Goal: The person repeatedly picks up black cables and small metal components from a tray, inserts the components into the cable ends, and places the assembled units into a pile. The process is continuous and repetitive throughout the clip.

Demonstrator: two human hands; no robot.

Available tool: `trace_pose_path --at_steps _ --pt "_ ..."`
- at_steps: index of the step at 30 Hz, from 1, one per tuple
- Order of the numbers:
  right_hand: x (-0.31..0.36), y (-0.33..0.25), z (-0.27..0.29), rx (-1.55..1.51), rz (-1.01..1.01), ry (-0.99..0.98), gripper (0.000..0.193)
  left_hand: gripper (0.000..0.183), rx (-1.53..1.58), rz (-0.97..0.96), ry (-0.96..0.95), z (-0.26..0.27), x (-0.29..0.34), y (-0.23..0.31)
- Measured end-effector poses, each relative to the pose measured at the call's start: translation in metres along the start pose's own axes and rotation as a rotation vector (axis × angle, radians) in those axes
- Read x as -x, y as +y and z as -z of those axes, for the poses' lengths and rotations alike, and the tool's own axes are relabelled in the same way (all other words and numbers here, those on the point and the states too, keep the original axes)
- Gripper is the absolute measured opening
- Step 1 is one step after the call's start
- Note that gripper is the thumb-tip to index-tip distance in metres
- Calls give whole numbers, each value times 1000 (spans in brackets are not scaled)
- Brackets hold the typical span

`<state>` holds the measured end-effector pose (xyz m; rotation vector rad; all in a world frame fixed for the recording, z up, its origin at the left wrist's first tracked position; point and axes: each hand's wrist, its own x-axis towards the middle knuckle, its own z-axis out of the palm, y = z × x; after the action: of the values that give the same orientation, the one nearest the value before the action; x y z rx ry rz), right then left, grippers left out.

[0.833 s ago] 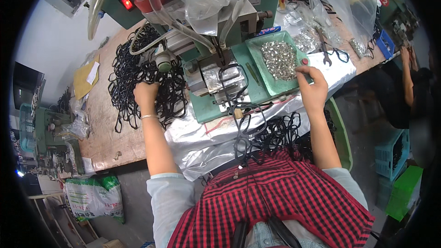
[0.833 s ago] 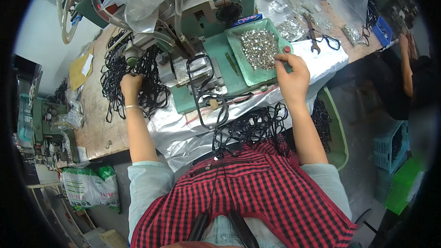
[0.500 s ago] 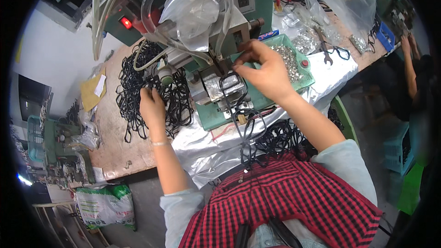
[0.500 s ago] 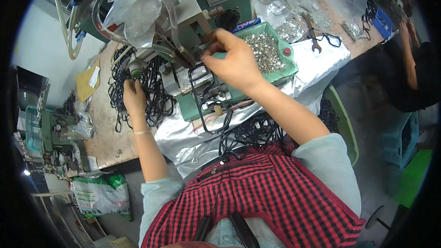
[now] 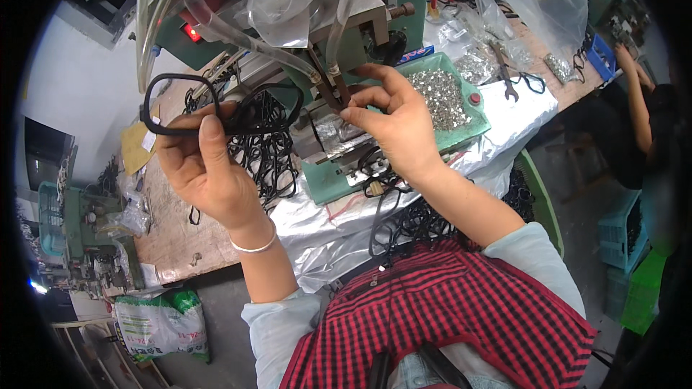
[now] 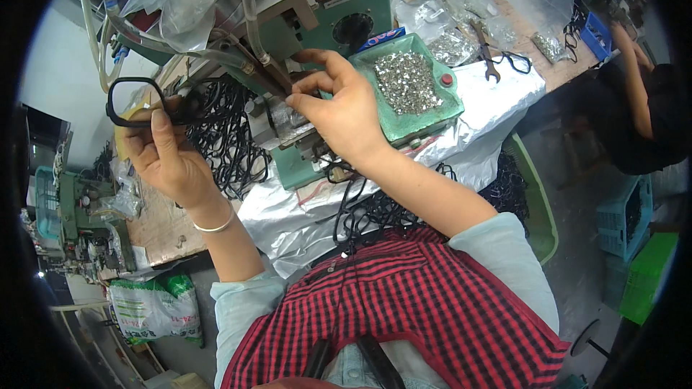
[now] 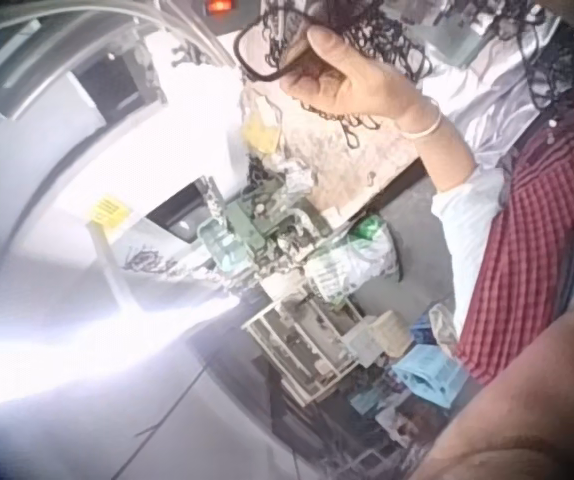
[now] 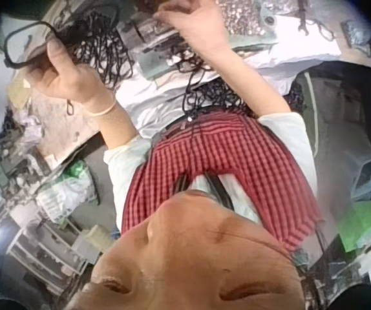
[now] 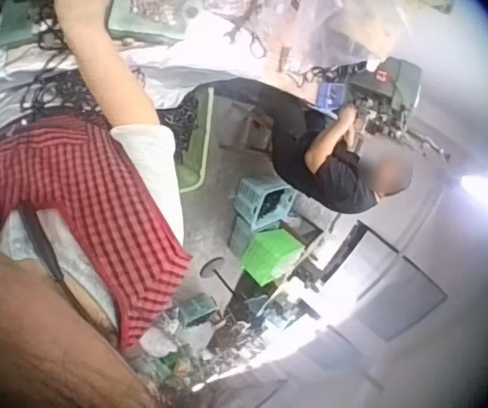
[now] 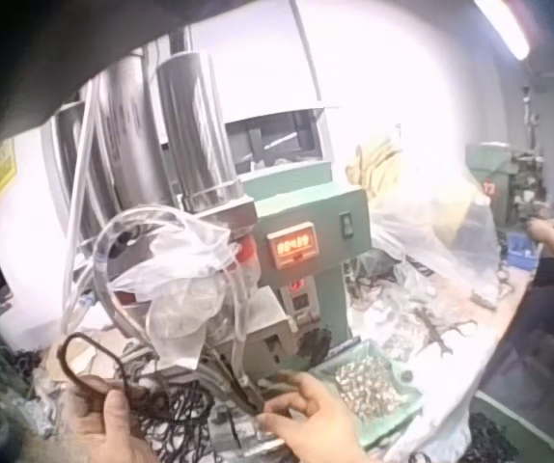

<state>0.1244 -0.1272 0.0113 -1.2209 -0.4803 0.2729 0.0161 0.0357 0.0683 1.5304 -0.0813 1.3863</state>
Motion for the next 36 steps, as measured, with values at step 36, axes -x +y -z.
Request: trace_pose_path --at_steps 36 --pt "-28 80 91 242 101 346 14 13 -1182 166 -72 115 30 -39"
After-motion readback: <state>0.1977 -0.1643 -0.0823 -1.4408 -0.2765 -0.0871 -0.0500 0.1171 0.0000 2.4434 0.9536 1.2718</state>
